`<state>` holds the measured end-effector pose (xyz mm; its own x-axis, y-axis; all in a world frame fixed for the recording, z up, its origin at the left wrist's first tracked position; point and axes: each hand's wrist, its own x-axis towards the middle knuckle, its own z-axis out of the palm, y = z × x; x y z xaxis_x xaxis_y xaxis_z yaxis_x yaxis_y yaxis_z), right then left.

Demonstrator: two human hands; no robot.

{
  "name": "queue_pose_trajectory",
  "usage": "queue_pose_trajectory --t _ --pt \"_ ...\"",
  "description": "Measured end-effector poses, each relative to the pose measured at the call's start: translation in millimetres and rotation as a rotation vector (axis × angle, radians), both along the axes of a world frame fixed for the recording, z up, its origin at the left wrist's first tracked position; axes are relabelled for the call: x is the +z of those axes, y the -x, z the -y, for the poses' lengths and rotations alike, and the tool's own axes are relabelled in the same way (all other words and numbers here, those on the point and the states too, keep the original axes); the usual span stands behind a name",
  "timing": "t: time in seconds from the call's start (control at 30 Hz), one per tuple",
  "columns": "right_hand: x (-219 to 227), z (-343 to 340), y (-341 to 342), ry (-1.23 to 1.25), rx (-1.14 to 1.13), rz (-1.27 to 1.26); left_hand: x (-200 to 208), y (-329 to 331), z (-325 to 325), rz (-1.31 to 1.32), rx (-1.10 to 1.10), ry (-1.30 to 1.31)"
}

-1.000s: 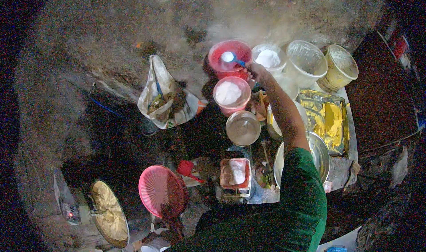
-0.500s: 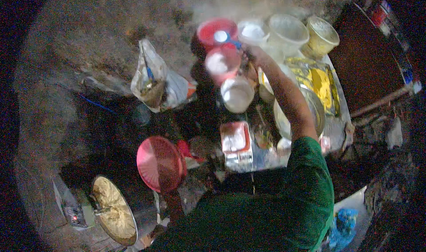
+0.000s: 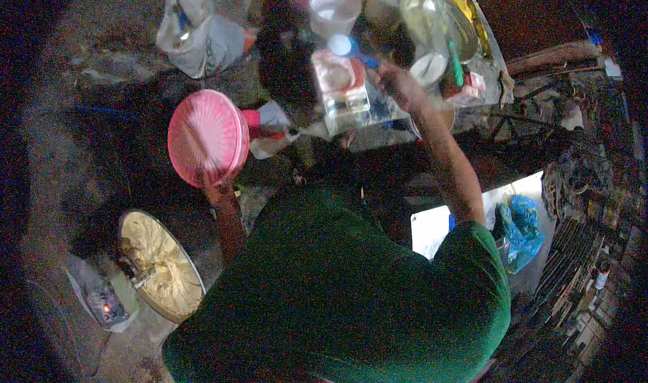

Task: Measuring and combining ingredients into a large dough mixer.

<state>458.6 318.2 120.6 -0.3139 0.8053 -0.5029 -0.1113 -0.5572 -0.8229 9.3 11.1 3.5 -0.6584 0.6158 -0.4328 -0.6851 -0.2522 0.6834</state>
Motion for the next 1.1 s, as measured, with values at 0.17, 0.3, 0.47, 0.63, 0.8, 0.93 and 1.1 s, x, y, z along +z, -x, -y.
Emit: queue_pose_trajectory --t 0.17,0.3,0.47,0.63,0.8,0.93,1.1 --pt "-85.4 39.2 -7.7 -0.201 -0.036 0.285 -12.3 15.5 24.1 -1.45 -0.065 0.278" --pt "-113.3 46.5 -10.0 -0.523 -0.078 0.501 19.9 -11.3 15.8 -0.981 -0.123 0.224" --pt "-109.1 56.7 9.3 -0.715 -0.028 0.712 39.2 -9.9 18.9 -0.563 -0.102 0.071" --pt "-141.1 49.0 -6.8 -0.678 -0.059 0.519 20.5 5.3 27.9 -1.393 -0.136 0.083" --pt "-168.5 47.5 -34.6 -0.687 -0.143 0.504 24.5 -5.2 11.3 -0.908 -0.175 0.075" --pt "-148.7 59.0 -7.4 -0.629 -0.124 0.386 11.6 5.6 26.1 -1.341 -0.112 0.2" --pt "-133.2 67.0 -17.7 -0.793 -0.051 0.636 14.8 -11.5 -4.3 -1.359 -0.184 0.143"
